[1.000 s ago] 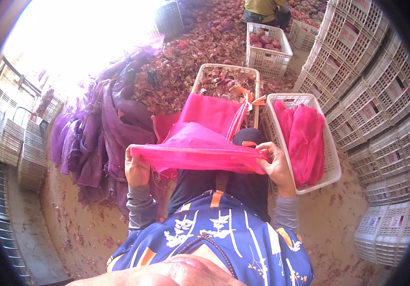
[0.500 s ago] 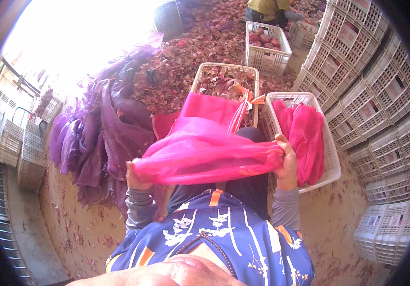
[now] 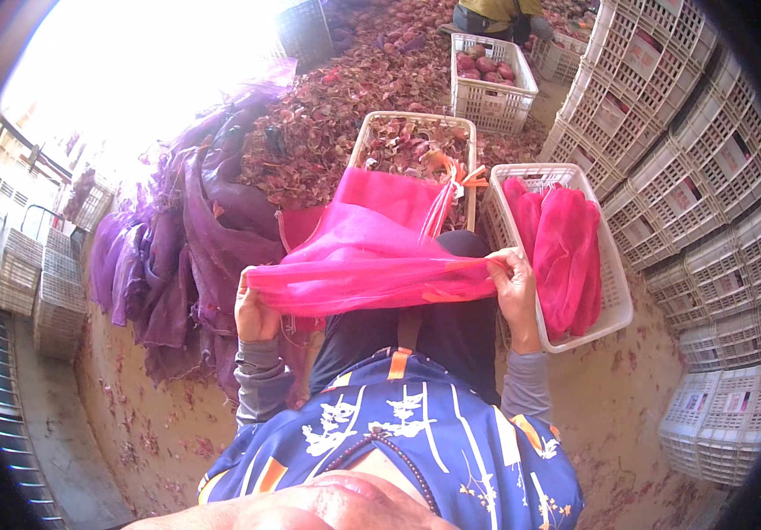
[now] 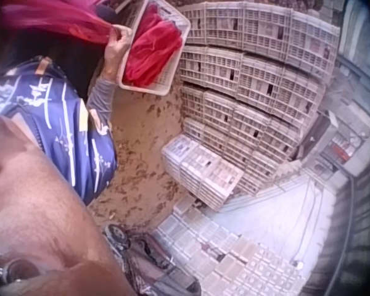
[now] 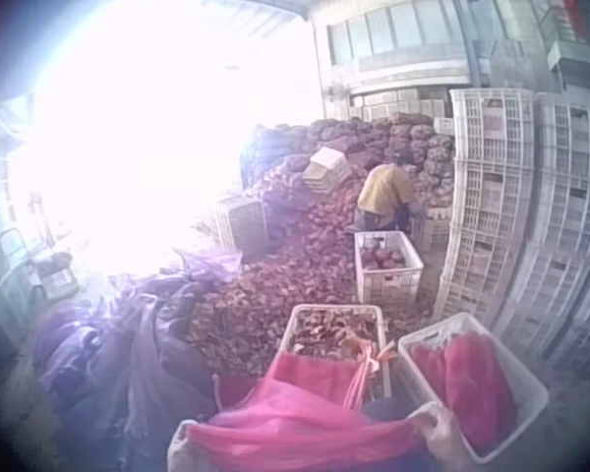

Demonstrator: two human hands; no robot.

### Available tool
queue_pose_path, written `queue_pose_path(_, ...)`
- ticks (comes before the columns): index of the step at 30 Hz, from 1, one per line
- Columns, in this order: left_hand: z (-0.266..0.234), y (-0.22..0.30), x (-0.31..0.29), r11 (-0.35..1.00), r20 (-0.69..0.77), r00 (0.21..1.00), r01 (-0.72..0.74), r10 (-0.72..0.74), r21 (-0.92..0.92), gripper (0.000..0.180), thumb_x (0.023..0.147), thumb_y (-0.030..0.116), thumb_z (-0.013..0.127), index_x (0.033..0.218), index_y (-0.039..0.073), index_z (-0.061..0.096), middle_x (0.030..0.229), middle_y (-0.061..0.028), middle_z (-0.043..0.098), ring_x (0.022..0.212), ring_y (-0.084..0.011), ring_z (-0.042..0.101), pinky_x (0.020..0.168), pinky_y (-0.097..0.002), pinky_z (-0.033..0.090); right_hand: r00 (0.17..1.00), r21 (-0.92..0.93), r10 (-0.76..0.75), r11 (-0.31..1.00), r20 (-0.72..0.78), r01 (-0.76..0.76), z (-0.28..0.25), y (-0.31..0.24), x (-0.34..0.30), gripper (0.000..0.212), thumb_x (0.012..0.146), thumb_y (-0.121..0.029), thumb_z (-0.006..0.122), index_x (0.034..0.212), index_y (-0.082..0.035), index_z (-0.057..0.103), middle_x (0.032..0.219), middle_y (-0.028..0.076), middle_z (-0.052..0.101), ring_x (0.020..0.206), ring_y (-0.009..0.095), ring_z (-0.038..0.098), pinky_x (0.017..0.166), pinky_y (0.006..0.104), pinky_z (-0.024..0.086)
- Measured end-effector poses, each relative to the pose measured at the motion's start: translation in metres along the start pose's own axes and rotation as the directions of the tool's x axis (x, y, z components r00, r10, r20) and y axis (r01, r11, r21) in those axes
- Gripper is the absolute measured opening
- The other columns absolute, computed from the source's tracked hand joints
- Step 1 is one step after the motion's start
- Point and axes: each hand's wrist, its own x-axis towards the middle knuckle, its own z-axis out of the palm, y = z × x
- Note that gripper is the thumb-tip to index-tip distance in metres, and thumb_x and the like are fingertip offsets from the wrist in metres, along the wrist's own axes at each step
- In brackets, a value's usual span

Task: The person unfolds and handles pink mesh bags one at a time, checking their condition while sitting in a large processing area filled with crates and produce waste.

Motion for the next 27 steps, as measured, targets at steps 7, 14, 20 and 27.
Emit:
queue_pose_path(7,-0.012,0.001,-0.026,0.948,0.076,0.961,0.245,-0.265,0.204,0.028,0.096,0.030,0.054,0.101,0.004,0.061,0.078,-0.0025,0.060,0.061,-0.0109,0.050,0.053,-0.0269,0.040,0.935,0.926,0.172,0.167,0.310,-0.337,-0.027,0.015,0.007,0.017,0.092,-0.007,0.053,0.106,-0.003,0.061,0.081,0.007,0.065,0.067,0.018,0.064,0.063,0.0297,0.056)
queue_pose_path(14,-0.020,0.001,0.000,0.967,0.177,0.984,-0.033,-0.012,0.252,0.026,0.090,0.020,0.065,0.111,0.006,0.057,0.104,-0.0059,0.062,0.094,-0.0171,0.060,0.091,-0.0352,0.048,0.901,0.853,0.151,0.292,0.406,-0.433,-0.021,-0.010,-0.006,0.025,0.084,-0.011,0.062,0.107,-0.003,0.057,0.085,0.004,0.064,0.061,0.008,0.055,0.050,0.0226,0.045)
queue_pose_path(20,-0.016,-0.007,-0.001,0.991,-0.032,0.993,-0.111,0.114,0.069,0.018,0.092,0.006,0.060,0.110,0.005,0.057,0.099,-0.0046,0.061,0.091,-0.0158,0.060,0.085,-0.0302,0.049,0.917,0.291,0.136,0.922,0.374,-0.255,-0.003,-0.036,-0.009,0.031,0.080,-0.001,0.069,0.108,-0.004,0.056,0.084,0.002,0.062,0.070,0.007,0.056,0.064,0.0207,0.045)
queue_pose_path(27,-0.008,-0.005,-0.003,0.906,0.087,0.993,0.038,-0.082,0.421,0.023,0.093,0.004,0.055,0.116,0.005,0.060,0.077,0.0028,0.057,0.060,-0.0037,0.047,0.052,-0.0182,0.037,0.990,0.155,0.066,0.987,-0.128,-0.046,-0.002,0.012,0.004,0.014,0.085,0.000,0.062,0.099,-0.001,0.064,0.093,0.005,0.062,0.084,0.015,0.060,0.077,0.0274,0.049)
